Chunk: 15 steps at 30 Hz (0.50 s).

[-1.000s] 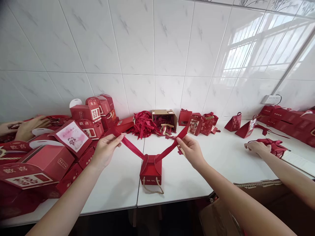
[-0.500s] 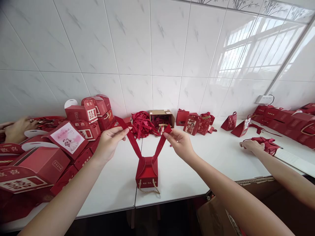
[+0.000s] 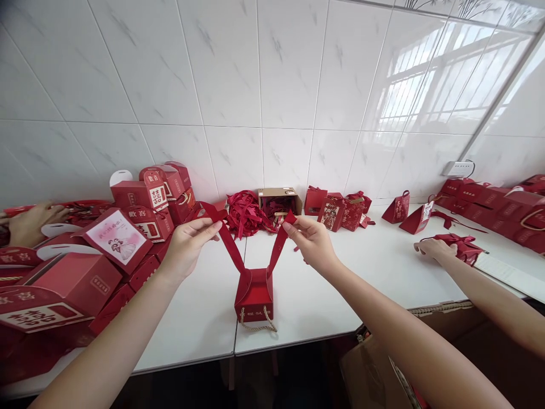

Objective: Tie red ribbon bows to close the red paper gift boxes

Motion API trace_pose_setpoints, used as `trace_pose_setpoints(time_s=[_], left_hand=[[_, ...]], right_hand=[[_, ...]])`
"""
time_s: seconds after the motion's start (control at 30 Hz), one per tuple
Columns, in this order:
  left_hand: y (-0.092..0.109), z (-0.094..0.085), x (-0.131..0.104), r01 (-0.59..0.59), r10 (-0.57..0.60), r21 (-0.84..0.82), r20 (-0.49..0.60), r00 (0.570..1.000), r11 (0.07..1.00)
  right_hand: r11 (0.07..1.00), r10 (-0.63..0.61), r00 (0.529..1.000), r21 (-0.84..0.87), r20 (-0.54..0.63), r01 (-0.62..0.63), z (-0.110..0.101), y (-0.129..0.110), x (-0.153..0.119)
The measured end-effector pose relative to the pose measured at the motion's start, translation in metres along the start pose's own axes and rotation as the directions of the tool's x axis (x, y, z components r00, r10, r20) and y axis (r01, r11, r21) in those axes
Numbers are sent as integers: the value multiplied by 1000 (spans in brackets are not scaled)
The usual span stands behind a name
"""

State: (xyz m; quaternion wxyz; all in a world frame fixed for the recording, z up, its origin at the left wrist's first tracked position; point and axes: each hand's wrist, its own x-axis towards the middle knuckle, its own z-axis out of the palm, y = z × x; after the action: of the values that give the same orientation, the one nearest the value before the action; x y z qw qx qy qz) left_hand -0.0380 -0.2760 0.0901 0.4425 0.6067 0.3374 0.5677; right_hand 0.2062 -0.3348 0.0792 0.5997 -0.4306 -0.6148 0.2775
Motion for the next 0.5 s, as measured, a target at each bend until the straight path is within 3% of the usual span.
trace_pose_setpoints(time_s=[0.33,0.5], left_hand=[[-9,-2,-5,-24,24,-1,-15,1000,1000],[5,3,-8,-43,41,-88,-17,999,995]], right_hand=[[998,14,999,67,-52,-10,-3,-7,-1],[996,32,998,88,-52,-27,-4,-11,-1]])
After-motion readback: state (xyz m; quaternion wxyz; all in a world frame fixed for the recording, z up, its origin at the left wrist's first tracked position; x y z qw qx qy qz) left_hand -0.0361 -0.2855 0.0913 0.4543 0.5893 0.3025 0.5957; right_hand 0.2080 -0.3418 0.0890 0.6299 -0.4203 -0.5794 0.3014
